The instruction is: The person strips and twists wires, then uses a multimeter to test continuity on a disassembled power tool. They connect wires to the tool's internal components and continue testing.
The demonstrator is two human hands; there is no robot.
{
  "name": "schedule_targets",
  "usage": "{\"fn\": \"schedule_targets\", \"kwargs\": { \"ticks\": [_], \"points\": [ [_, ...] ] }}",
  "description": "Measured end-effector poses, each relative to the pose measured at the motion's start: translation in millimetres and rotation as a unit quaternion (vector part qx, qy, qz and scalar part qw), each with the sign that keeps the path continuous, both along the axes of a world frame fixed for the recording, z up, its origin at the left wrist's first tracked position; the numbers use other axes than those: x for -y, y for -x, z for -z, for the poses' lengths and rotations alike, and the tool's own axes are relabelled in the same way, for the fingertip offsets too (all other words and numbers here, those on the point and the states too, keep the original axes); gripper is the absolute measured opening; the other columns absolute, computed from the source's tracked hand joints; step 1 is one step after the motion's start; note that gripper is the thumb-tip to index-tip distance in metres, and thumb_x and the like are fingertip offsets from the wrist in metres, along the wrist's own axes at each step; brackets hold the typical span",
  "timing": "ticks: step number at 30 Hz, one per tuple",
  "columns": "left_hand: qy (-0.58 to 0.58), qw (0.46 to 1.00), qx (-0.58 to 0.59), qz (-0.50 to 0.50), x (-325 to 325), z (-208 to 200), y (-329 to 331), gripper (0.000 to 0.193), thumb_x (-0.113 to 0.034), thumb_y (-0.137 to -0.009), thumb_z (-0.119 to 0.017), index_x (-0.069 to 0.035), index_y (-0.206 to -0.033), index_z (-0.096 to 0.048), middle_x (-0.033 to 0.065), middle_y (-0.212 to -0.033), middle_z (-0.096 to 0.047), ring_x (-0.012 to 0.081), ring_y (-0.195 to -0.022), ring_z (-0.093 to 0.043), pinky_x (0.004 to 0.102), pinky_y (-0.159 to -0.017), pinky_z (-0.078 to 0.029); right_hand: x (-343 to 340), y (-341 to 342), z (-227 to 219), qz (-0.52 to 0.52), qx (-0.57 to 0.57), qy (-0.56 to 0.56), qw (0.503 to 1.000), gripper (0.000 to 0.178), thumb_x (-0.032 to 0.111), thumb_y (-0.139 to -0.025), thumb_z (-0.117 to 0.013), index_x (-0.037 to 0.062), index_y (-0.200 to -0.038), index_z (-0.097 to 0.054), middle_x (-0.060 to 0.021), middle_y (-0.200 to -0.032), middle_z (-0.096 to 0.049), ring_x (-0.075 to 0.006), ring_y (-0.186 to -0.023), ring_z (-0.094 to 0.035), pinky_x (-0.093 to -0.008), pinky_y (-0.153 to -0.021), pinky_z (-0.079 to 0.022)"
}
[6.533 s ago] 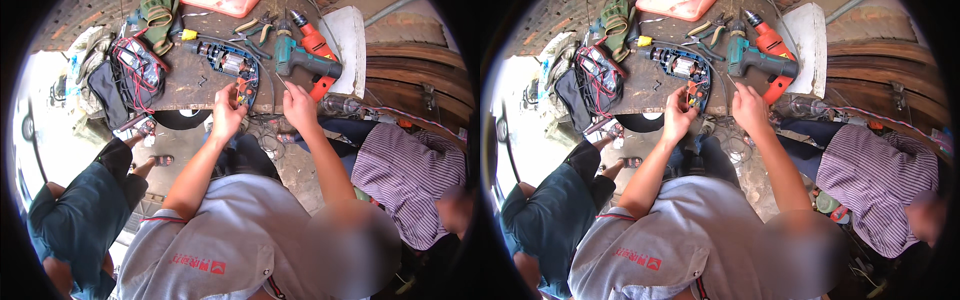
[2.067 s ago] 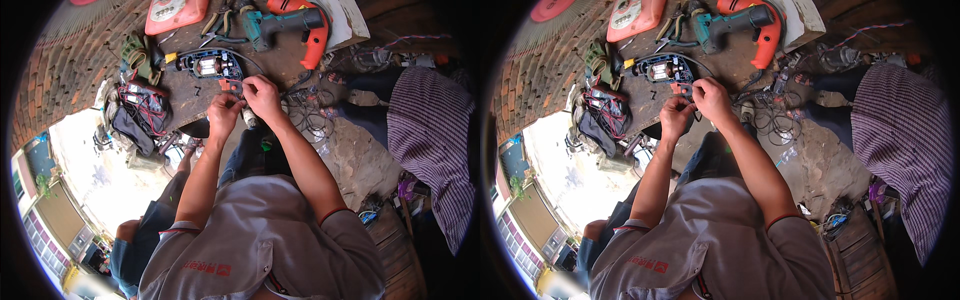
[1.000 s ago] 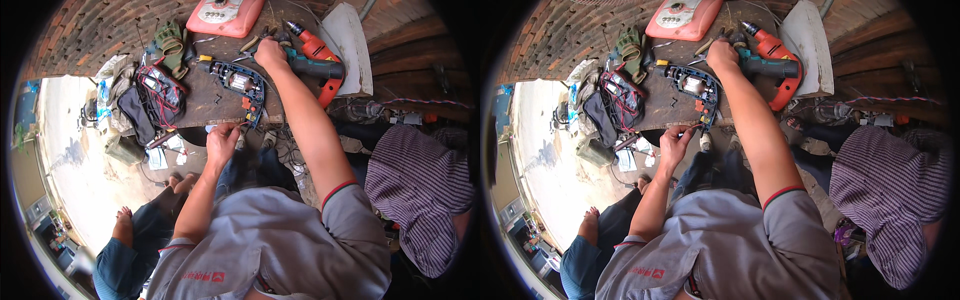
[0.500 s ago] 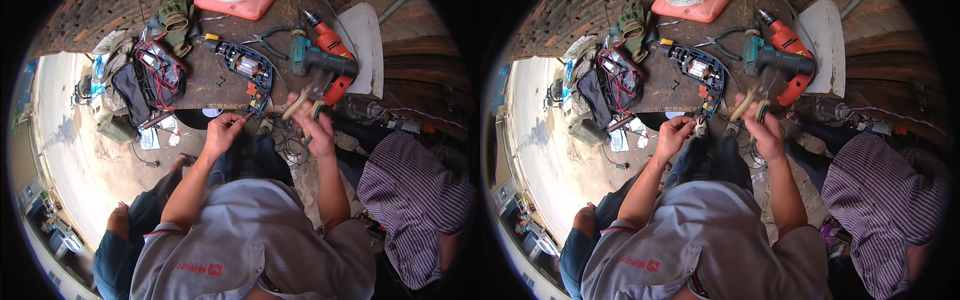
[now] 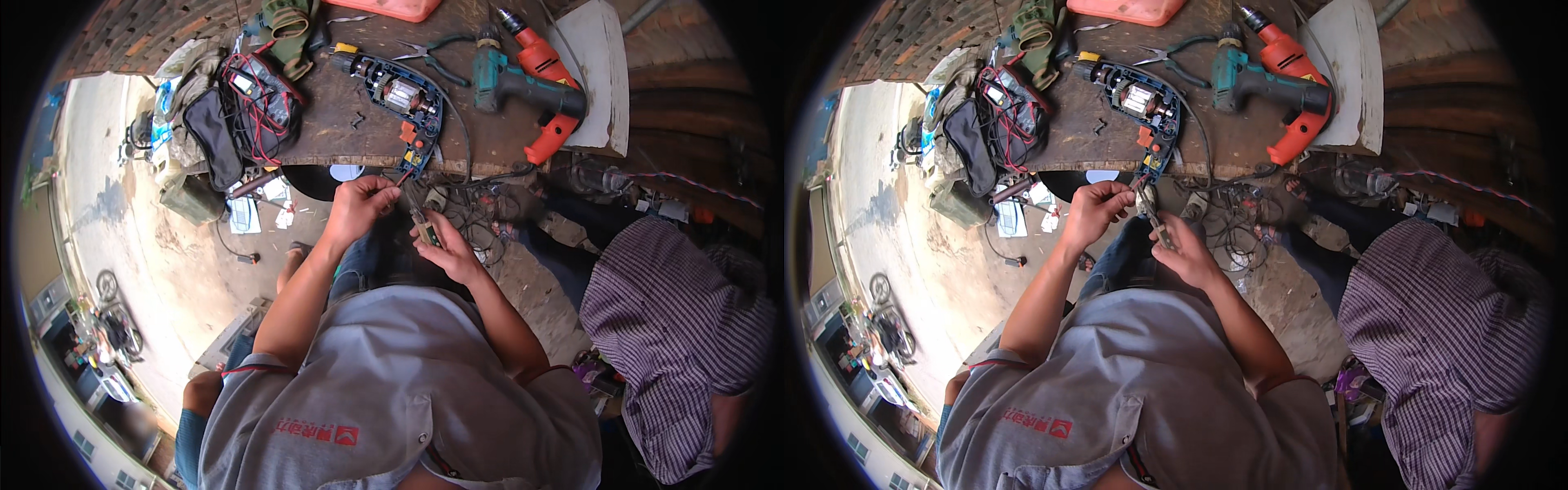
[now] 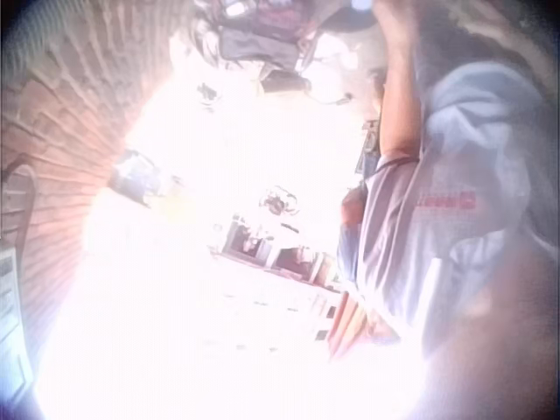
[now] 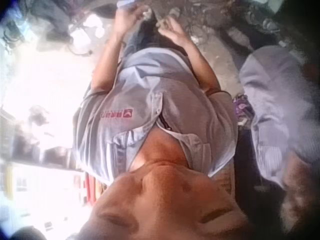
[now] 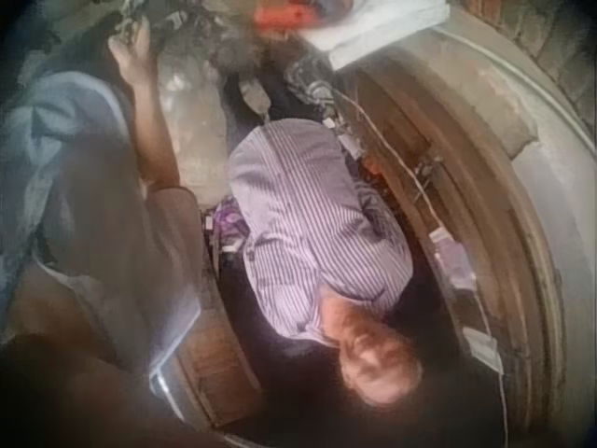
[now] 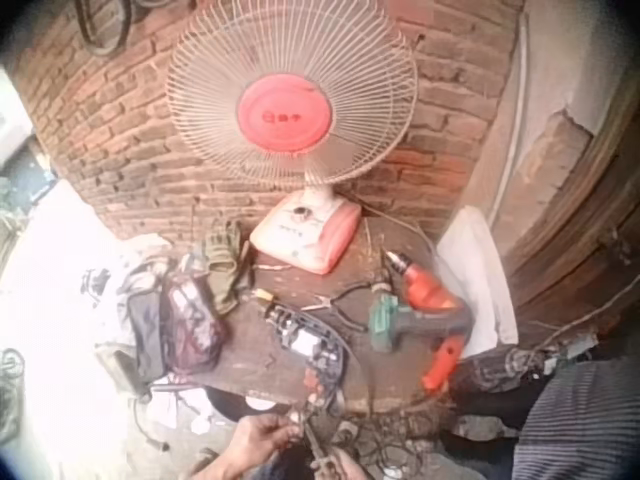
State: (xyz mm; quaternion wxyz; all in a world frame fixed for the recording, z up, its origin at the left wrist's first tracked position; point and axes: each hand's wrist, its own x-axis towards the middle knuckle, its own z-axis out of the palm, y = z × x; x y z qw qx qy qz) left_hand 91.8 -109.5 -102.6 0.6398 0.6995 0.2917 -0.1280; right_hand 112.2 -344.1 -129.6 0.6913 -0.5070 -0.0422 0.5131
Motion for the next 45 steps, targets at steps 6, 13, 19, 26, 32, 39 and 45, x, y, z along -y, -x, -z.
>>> {"fn": "schedule_targets", "kwargs": {
  "ticks": [6,13,19,26,32,39,45],
  "points": [
    [-0.029,0.999,-0.002,0.031,-5.4,-8.4,1.7,0.016,-0.014,-0.096,-0.072,0.001,-0.101,-0.074,0.0031,-0.073,-0.068,0.0079,-0.066,-0.061,0.0270,-0.061,-0.051,-18.0,-19.1,1.1,-0.036,0.039,-0.012,0.999,0.066,0.009,-0.093,-0.068,0.0009,-0.151,-0.037,-0.0052,-0.119,-0.051,-0.0123,-0.103,-0.051,-0.0296,-0.094,-0.045],
    [-0.069,0.997,0.010,0.038,-9.6,-10.3,0.4,0.017,-0.015,-0.095,-0.072,0.001,-0.100,-0.075,0.0062,-0.068,-0.068,0.0105,-0.062,-0.062,0.0298,-0.059,-0.051,-33.0,-31.4,-3.7,-0.066,0.051,0.009,0.996,0.071,0.016,-0.092,-0.068,0.0009,-0.152,-0.034,-0.0070,-0.122,-0.051,-0.0129,-0.107,-0.052,-0.0293,-0.097,-0.044],
    [-0.103,0.990,0.058,0.071,-14.7,-5.1,-2.5,0.015,-0.014,-0.093,-0.073,0.000,-0.096,-0.076,0.0083,-0.065,-0.066,0.0121,-0.058,-0.062,0.0313,-0.057,-0.050,-41.9,-31.7,6.0,-0.021,0.085,-0.002,0.996,0.064,0.015,-0.091,-0.067,0.0027,-0.146,-0.037,-0.0052,-0.114,-0.052,-0.0110,-0.098,-0.051,-0.0272,-0.088,-0.044],
    [-0.061,0.994,0.045,0.079,-19.9,4.6,-3.4,0.017,-0.018,-0.095,-0.074,-0.001,-0.097,-0.074,0.0009,-0.074,-0.067,0.0069,-0.067,-0.059,0.0264,-0.063,-0.051,-45.0,-34.0,-3.2,-0.018,0.049,0.021,0.998,0.050,0.014,-0.092,-0.064,0.0030,-0.136,-0.041,-0.0021,-0.093,-0.052,-0.0072,-0.071,-0.045,-0.0246,-0.062,-0.040],
    [-0.088,0.991,0.076,0.070,-22.7,10.4,-2.2,0.016,-0.016,-0.094,-0.073,-0.001,-0.098,-0.074,0.0077,-0.074,-0.068,0.0117,-0.067,-0.060,0.0303,-0.065,-0.051,-36.2,-32.6,4.7,-0.024,-0.023,-0.003,0.999,0.054,0.013,-0.087,-0.056,0.0037,-0.138,-0.041,-0.0045,-0.091,-0.051,-0.0108,-0.070,-0.047,-0.0257,-0.063,-0.039],
    [-0.338,0.935,0.108,-0.023,-50.6,23.5,-14.6,0.020,-0.019,-0.092,-0.075,-0.002,-0.102,-0.075,0.0117,-0.087,-0.074,0.0237,-0.079,-0.072,0.0350,-0.074,-0.055,-17.5,-26.1,-17.7,-0.056,-0.042,-0.075,0.995,0.066,0.022,-0.081,-0.062,0.0012,-0.140,-0.041,-0.0077,-0.095,-0.053,-0.0147,-0.079,-0.051,-0.0295,-0.070,-0.042],
    [-0.510,0.847,0.149,-0.014,-40.3,30.0,-25.9,0.037,-0.011,-0.083,-0.076,-0.007,-0.119,-0.069,0.0203,-0.126,-0.061,0.0426,-0.113,-0.058,0.0461,-0.094,-0.052,10.5,-15.0,-21.2,0.076,-0.119,-0.179,0.974,0.067,0.017,-0.083,-0.059,0.0031,-0.146,-0.041,-0.0118,-0.104,-0.058,-0.0176,-0.085,-0.056,-0.0304,-0.074,-0.046]
  ]
}}
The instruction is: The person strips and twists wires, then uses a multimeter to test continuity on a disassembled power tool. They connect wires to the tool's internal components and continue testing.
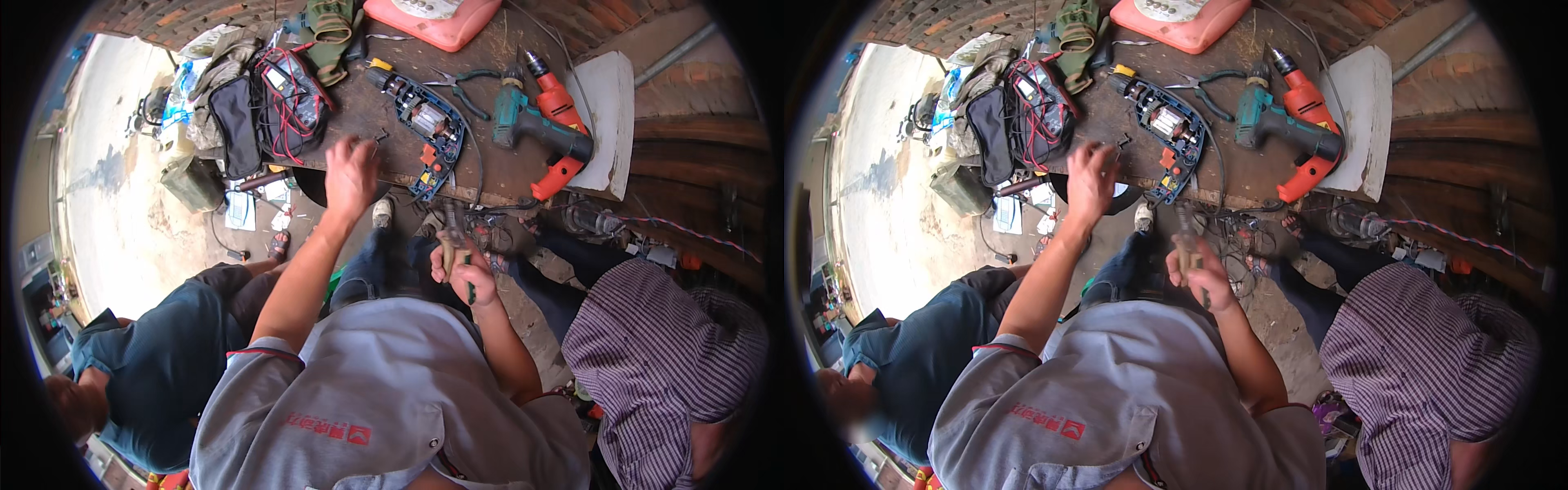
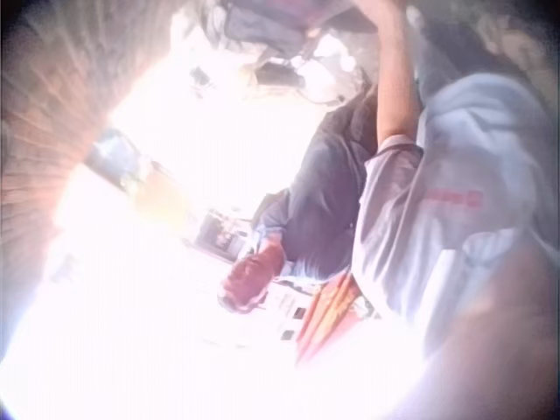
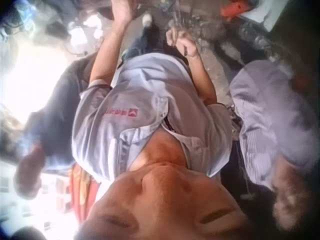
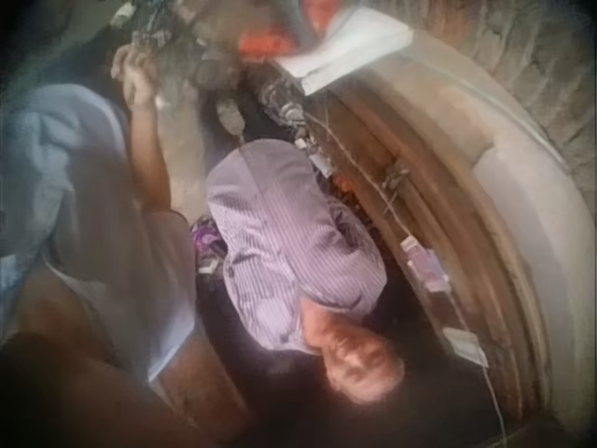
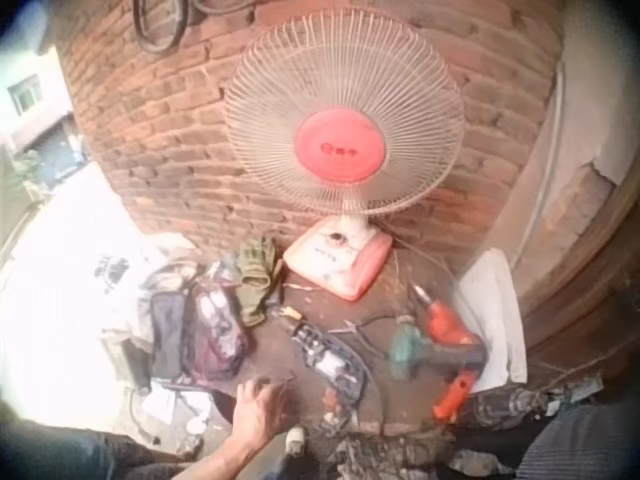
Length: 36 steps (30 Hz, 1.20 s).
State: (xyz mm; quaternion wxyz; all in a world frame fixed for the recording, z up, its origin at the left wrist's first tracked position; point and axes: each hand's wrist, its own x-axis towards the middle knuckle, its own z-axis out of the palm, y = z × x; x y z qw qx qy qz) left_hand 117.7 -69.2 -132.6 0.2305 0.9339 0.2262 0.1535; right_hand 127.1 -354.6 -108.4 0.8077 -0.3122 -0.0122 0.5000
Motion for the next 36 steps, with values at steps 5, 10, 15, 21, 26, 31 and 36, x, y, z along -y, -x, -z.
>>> {"fn": "schedule_targets", "kwargs": {
  "ticks": [5,10,15,21,26,31,36],
  "points": [
    [0.479,0.876,0.055,0.015,65.0,37.6,18.9,0.028,-0.009,-0.096,-0.070,-0.004,-0.124,-0.068,0.0006,-0.107,-0.064,0.0087,-0.083,-0.060,0.0255,-0.070,-0.050,14.0,-3.6,-7.6,0.089,-0.039,0.038,0.995,0.060,0.012,-0.090,-0.055,-0.0031,-0.146,-0.041,-0.0180,-0.116,-0.061,-0.0220,-0.089,-0.059,-0.0343,-0.079,-0.049],
    [0.533,0.842,0.083,-0.030,83.4,28.1,0.0,0.021,-0.010,-0.092,-0.074,-0.001,-0.111,-0.075,0.0110,-0.114,-0.068,0.0212,-0.106,-0.065,0.0321,-0.094,-0.050,24.5,-14.1,-13.5,0.031,0.041,0.193,0.980,0.056,0.008,-0.091,-0.064,-0.0092,-0.141,-0.043,-0.0084,-0.100,-0.062,-0.0134,-0.080,-0.056,-0.0284,-0.072,-0.045],
    [0.427,0.891,0.139,0.071,86.1,22.5,-5.7,0.016,-0.009,-0.096,-0.070,-0.001,-0.109,-0.075,0.0084,-0.107,-0.070,0.0191,-0.098,-0.066,0.0304,-0.088,-0.052,26.3,-35.3,-13.0,-0.022,0.204,0.323,0.924,0.053,0.013,-0.093,-0.070,-0.0021,-0.138,-0.048,0.0008,-0.094,-0.059,-0.0042,-0.083,-0.054,-0.0222,-0.072,-0.044],
    [0.637,0.768,0.061,0.036,90.3,21.7,-2.5,0.020,-0.013,-0.102,-0.064,0.000,-0.116,-0.070,0.0001,-0.095,-0.070,0.0069,-0.083,-0.062,0.0240,-0.075,-0.052,13.7,-60.6,-19.4,-0.033,0.603,0.491,0.628,0.068,0.018,-0.073,-0.081,-0.0009,-0.132,-0.055,-0.0185,-0.104,-0.066,-0.0382,-0.098,-0.064,-0.0469,-0.087,-0.051],
    [0.635,0.771,0.048,0.037,88.3,17.5,-2.2,0.020,-0.012,-0.101,-0.065,0.001,-0.116,-0.070,0.0002,-0.093,-0.069,0.0070,-0.083,-0.060,0.0247,-0.078,-0.052,0.3,-70.9,-28.9,-0.095,0.644,0.525,0.549,0.068,0.021,-0.074,-0.081,0.0009,-0.135,-0.055,-0.0162,-0.112,-0.066,-0.0360,-0.107,-0.062,-0.0465,-0.093,-0.049],
    [0.638,0.767,0.029,0.059,81.3,23.6,1.4,0.020,-0.010,-0.101,-0.064,0.002,-0.116,-0.069,0.0015,-0.097,-0.071,0.0077,-0.088,-0.063,0.0253,-0.081,-0.053,-5.9,-75.5,-26.5,-0.119,0.657,0.509,0.543,0.072,0.020,-0.073,-0.080,0.0008,-0.138,-0.053,-0.0173,-0.117,-0.064,-0.0368,-0.112,-0.060,-0.0468,-0.096,-0.048],
    [0.663,0.744,0.039,0.064,79.8,26.8,2.2,0.020,-0.009,-0.102,-0.063,0.003,-0.117,-0.068,0.0020,-0.101,-0.071,0.0077,-0.090,-0.063,0.0250,-0.082,-0.053,-7.4,-76.9,-25.6,-0.121,0.657,0.504,0.548,0.072,0.019,-0.072,-0.080,0.0002,-0.136,-0.054,-0.0175,-0.117,-0.064,-0.0369,-0.111,-0.061,-0.0464,-0.095,-0.049]
  ]
}}
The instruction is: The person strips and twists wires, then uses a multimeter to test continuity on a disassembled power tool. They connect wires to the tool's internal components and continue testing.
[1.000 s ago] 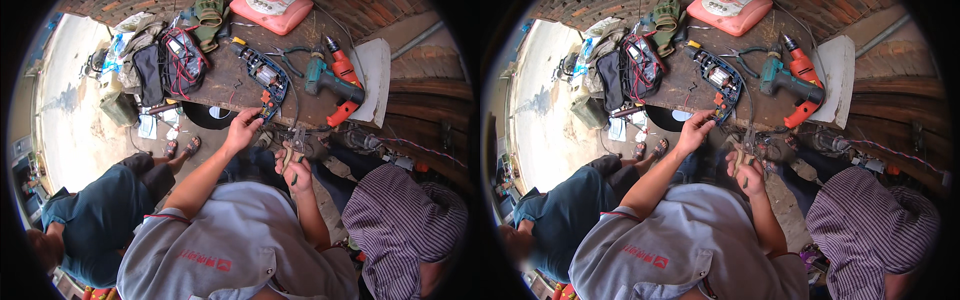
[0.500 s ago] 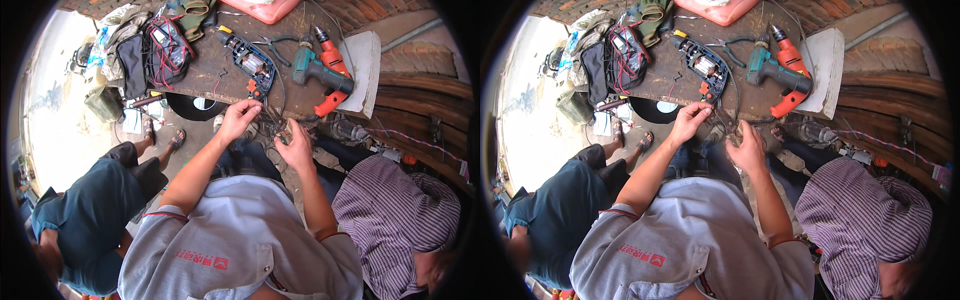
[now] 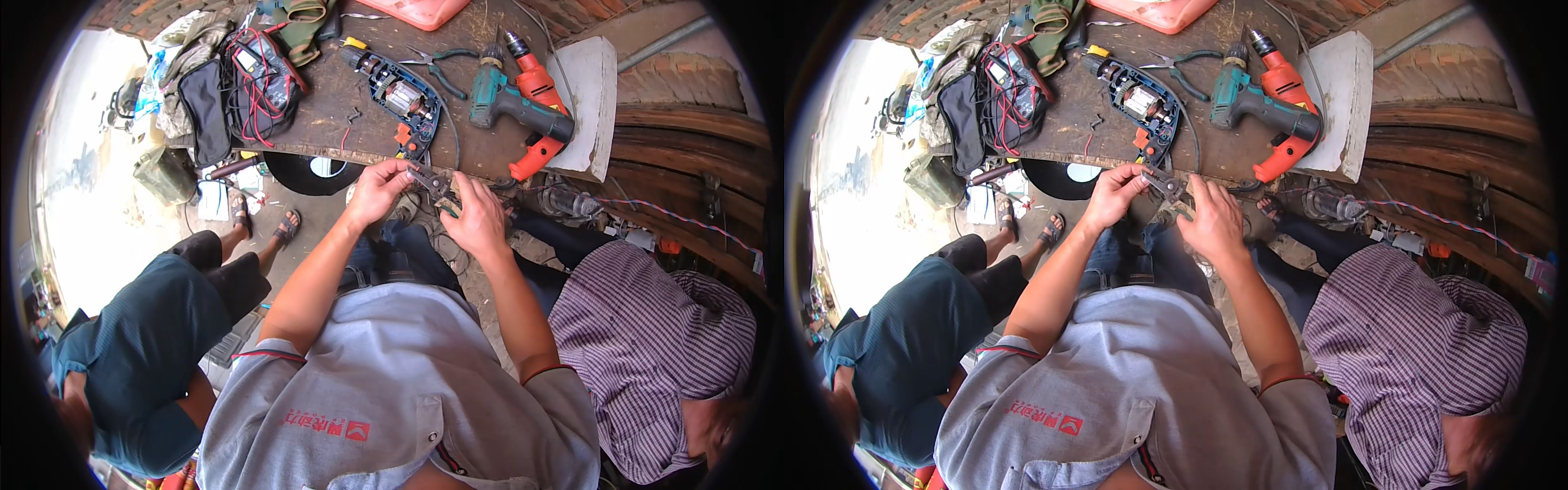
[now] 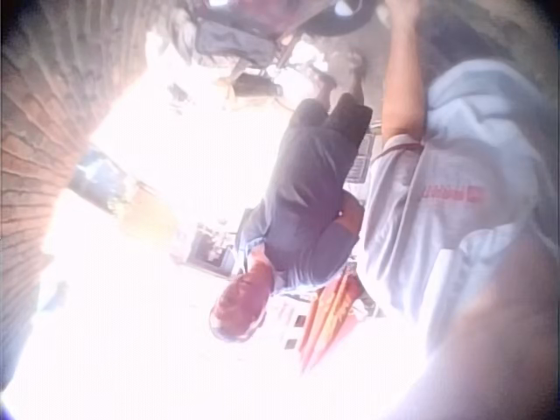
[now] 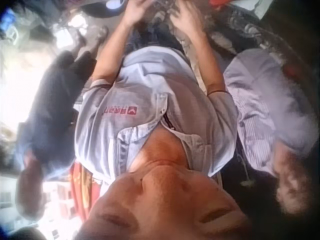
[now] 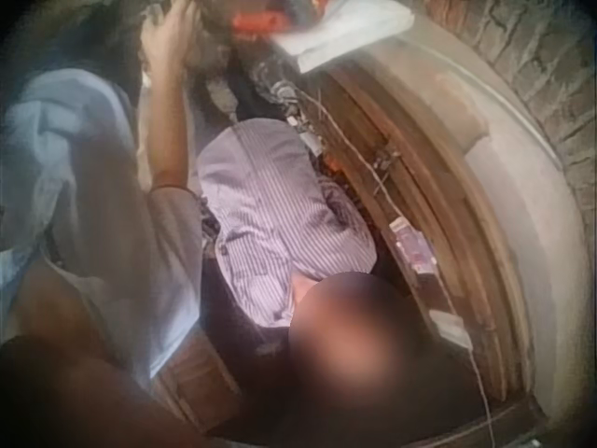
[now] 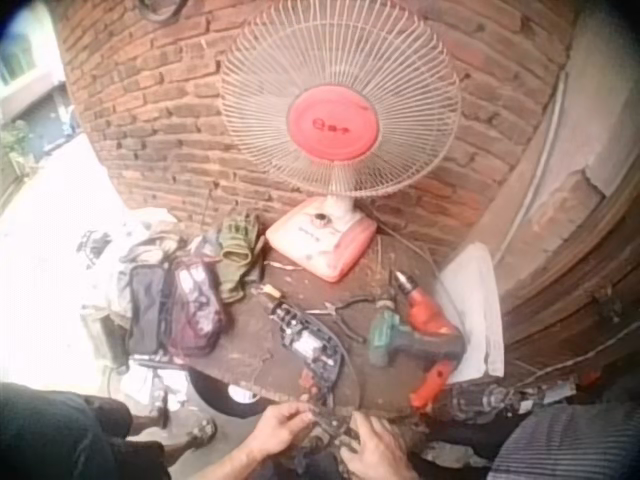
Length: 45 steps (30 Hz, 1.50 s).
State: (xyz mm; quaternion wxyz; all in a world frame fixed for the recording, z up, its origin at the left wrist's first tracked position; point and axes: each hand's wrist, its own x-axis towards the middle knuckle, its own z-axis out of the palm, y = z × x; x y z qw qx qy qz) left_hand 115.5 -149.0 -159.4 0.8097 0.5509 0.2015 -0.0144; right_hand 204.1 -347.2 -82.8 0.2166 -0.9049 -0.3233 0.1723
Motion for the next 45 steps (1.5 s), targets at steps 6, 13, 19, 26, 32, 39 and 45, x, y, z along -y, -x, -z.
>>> {"fn": "schedule_targets", "kwargs": {
  "ticks": [6,13,19,26,32,39,45],
  "points": [
    [-0.008,1.000,-0.001,0.015,-2.0,5.0,2.0,0.020,-0.009,-0.102,-0.063,0.003,-0.117,-0.068,0.0015,-0.099,-0.071,0.0071,-0.088,-0.062,0.0247,-0.081,-0.053,1.0,1.3,0.8,0.001,-0.012,-0.006,1.000,0.070,0.018,-0.072,-0.080,0.0000,-0.135,-0.055,-0.0173,-0.115,-0.065,-0.0370,-0.109,-0.062,-0.0462,-0.094,-0.050],
    [0.001,1.000,-0.005,0.015,-4.3,-0.4,0.2,0.019,-0.010,-0.101,-0.064,0.001,-0.116,-0.068,0.0002,-0.095,-0.069,0.0073,-0.086,-0.061,0.0245,-0.082,-0.051,-1.2,0.2,-0.7,0.007,-0.023,-0.008,1.000,0.070,0.016,-0.072,-0.080,0.0004,-0.135,-0.055,-0.0176,-0.116,-0.065,-0.0374,-0.109,-0.062,-0.0465,-0.094,-0.050],
    [0.009,1.000,-0.010,0.014,-4.1,3.7,1.8,0.018,-0.010,-0.101,-0.064,0.000,-0.115,-0.068,-0.0009,-0.095,-0.068,0.0069,-0.085,-0.059,0.0238,-0.081,-0.050,-0.7,-0.7,0.5,0.006,-0.035,-0.012,0.999,0.070,0.017,-0.073,-0.080,0.0005,-0.136,-0.055,-0.0180,-0.119,-0.065,-0.0377,-0.111,-0.062,-0.0462,-0.095,-0.050],
    [-0.010,1.000,-0.011,0.010,-3.4,-8.0,-3.3,0.013,-0.008,-0.099,-0.067,0.001,-0.107,-0.068,-0.0003,-0.092,-0.067,0.0056,-0.084,-0.057,0.0236,-0.077,-0.050,-3.5,-6.6,-1.9,0.048,-0.103,-0.030,0.993,0.059,0.012,-0.073,-0.076,0.0010,-0.129,-0.062,-0.0189,-0.110,-0.071,-0.0338,-0.099,-0.070,-0.0434,-0.089,-0.054],
    [-0.007,1.000,-0.022,-0.004,-0.3,-5.8,-13.6,0.019,-0.008,-0.091,-0.078,-0.006,-0.087,-0.060,-0.0026,-0.084,-0.064,0.0054,-0.078,-0.056,0.0236,-0.072,-0.047,-0.8,-27.8,7.5,0.083,-0.352,-0.104,0.926,0.046,0.008,-0.074,-0.073,-0.0008,-0.118,-0.067,-0.0102,-0.089,-0.072,-0.0124,-0.082,-0.066,-0.0305,-0.077,-0.053],
    [-0.089,0.992,-0.050,-0.074,14.1,-9.4,-15.8,0.029,-0.016,-0.080,-0.090,-0.006,-0.080,-0.062,-0.0049,-0.071,-0.060,0.0047,-0.068,-0.052,0.0242,-0.063,-0.046,-12.2,-12.8,6.5,0.171,-0.201,-0.248,0.932,0.052,0.000,-0.083,-0.071,-0.0022,-0.133,-0.056,-0.0091,-0.112,-0.070,-0.0152,-0.094,-0.067,-0.0309,-0.086,-0.054],
    [-0.185,0.980,0.005,-0.069,8.0,-28.7,-10.1,0.066,-0.019,-0.077,-0.091,-0.002,-0.133,-0.059,0.0028,-0.113,-0.063,0.0063,-0.081,-0.055,0.0252,-0.070,-0.049,2.2,-29.7,-4.0,0.208,-0.364,-0.290,0.860,0.061,0.003,-0.089,-0.066,0.0000,-0.145,-0.042,-0.0035,-0.099,-0.062,-0.0084,-0.084,-0.060,-0.0243,-0.072,-0.051]
  ]
}}
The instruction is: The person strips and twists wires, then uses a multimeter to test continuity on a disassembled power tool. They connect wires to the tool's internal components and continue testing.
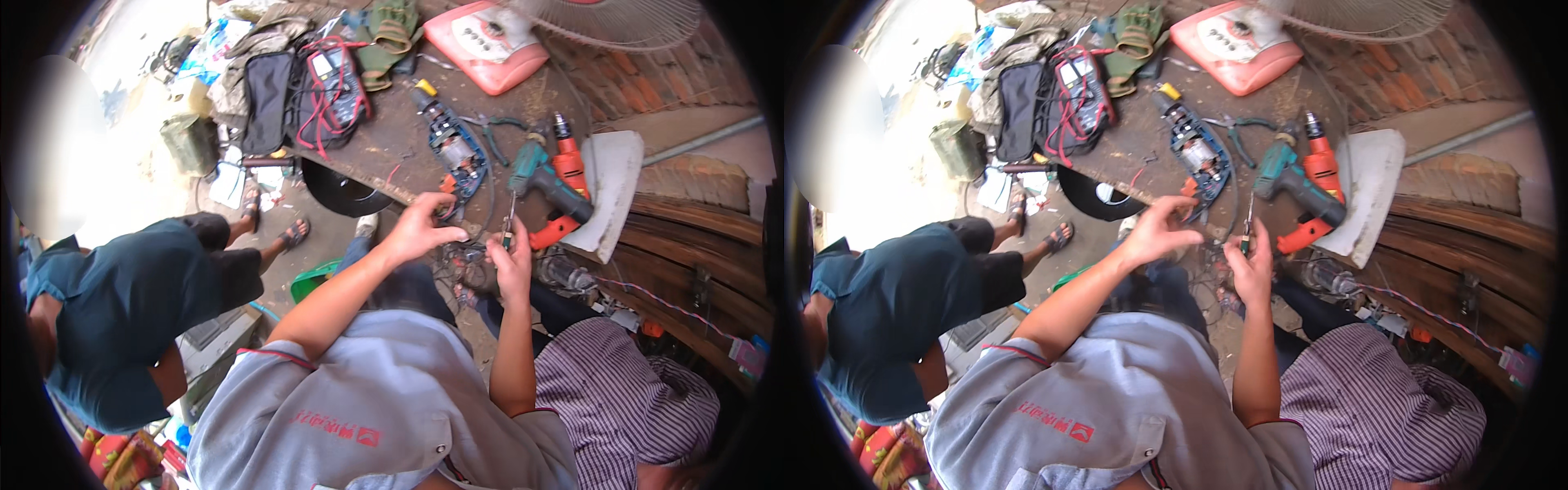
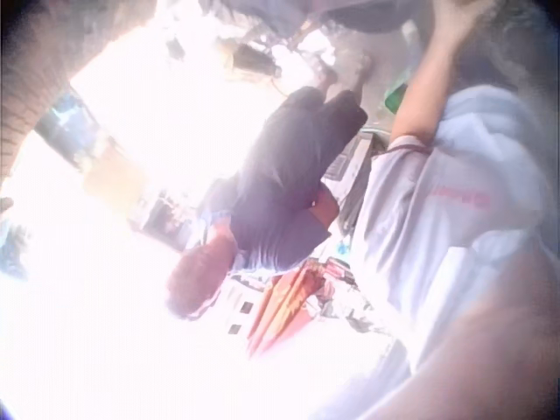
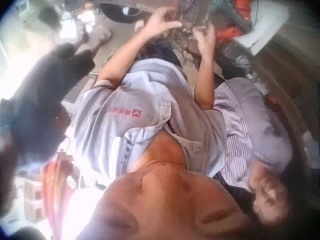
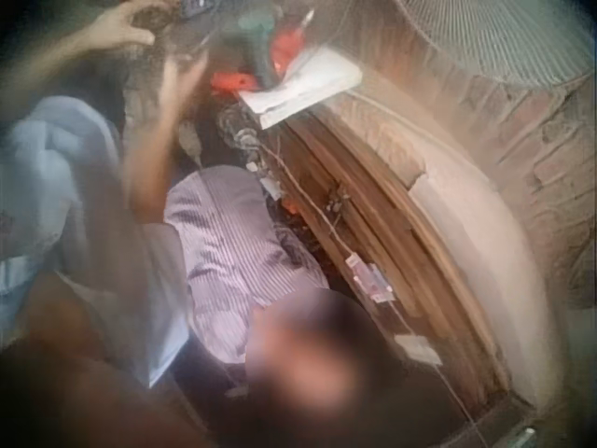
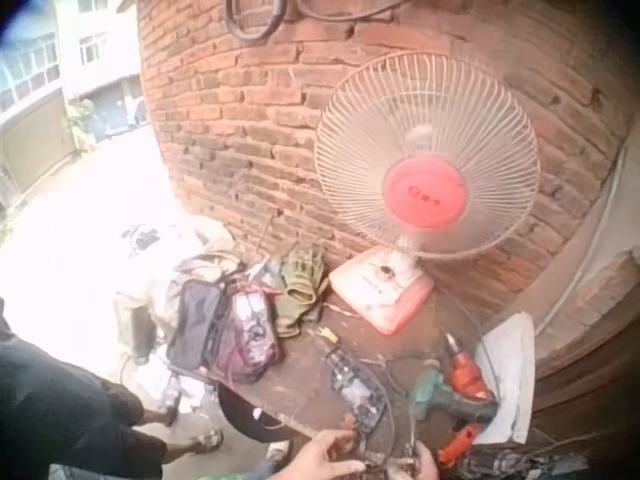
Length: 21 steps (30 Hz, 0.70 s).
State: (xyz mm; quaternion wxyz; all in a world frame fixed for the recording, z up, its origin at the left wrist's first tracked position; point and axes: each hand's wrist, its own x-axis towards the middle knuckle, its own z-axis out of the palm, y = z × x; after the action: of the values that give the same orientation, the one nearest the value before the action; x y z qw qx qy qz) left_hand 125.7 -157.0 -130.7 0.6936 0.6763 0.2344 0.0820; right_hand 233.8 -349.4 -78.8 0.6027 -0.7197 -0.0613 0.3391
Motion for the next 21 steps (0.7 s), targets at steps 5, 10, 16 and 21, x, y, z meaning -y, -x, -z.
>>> {"fn": "schedule_targets", "kwargs": {
  "ticks": [5,10,16,21],
  "points": [
    [0.180,0.956,0.001,-0.233,-44.7,-33.6,18.5,0.062,-0.032,-0.093,-0.077,0.000,-0.140,-0.053,0.0023,-0.115,-0.062,0.0062,-0.085,-0.055,0.0227,-0.065,-0.046,-40.5,-15.1,-35.4,-0.125,0.070,-0.014,0.990,0.055,0.003,-0.089,-0.065,-0.0003,-0.140,-0.044,-0.0039,-0.111,-0.060,-0.0081,-0.080,-0.057,-0.0239,-0.070,-0.050],
    [0.158,0.913,-0.085,-0.367,-118.8,-16.9,111.9,0.056,-0.037,-0.096,-0.072,-0.003,-0.138,-0.056,0.0020,-0.117,-0.064,0.0083,-0.090,-0.060,0.0220,-0.067,-0.047,-180.2,39.6,-11.7,-0.361,-0.017,-0.081,0.929,0.064,0.012,-0.086,-0.070,-0.0006,-0.143,-0.043,-0.0065,-0.124,-0.058,-0.0089,-0.089,-0.056,-0.0261,-0.078,-0.049],
    [0.152,0.796,-0.179,-0.558,-234.1,83.0,310.3,0.065,-0.044,-0.095,-0.070,-0.006,-0.144,-0.052,0.0083,-0.130,-0.063,0.0209,-0.112,-0.058,0.0380,-0.089,-0.050,-313.4,162.7,22.1,-0.571,-0.037,0.027,0.820,0.086,0.016,-0.083,-0.070,0.0086,-0.159,-0.031,-0.0057,-0.094,-0.065,-0.0130,-0.068,-0.058,-0.0303,-0.059,-0.049],
    [0.201,0.820,-0.125,-0.521,-201.1,29.0,284.8,0.070,-0.044,-0.098,-0.066,-0.007,-0.152,-0.041,0.0108,-0.155,-0.043,0.0315,-0.137,-0.042,0.0482,-0.108,-0.041,-310.2,187.9,14.8,-0.620,-0.087,0.123,0.770,0.098,0.010,-0.083,-0.064,0.0197,-0.166,-0.013,-0.0168,-0.111,-0.069,-0.0171,-0.069,-0.064,-0.0350,-0.061,-0.052]
  ]
}}
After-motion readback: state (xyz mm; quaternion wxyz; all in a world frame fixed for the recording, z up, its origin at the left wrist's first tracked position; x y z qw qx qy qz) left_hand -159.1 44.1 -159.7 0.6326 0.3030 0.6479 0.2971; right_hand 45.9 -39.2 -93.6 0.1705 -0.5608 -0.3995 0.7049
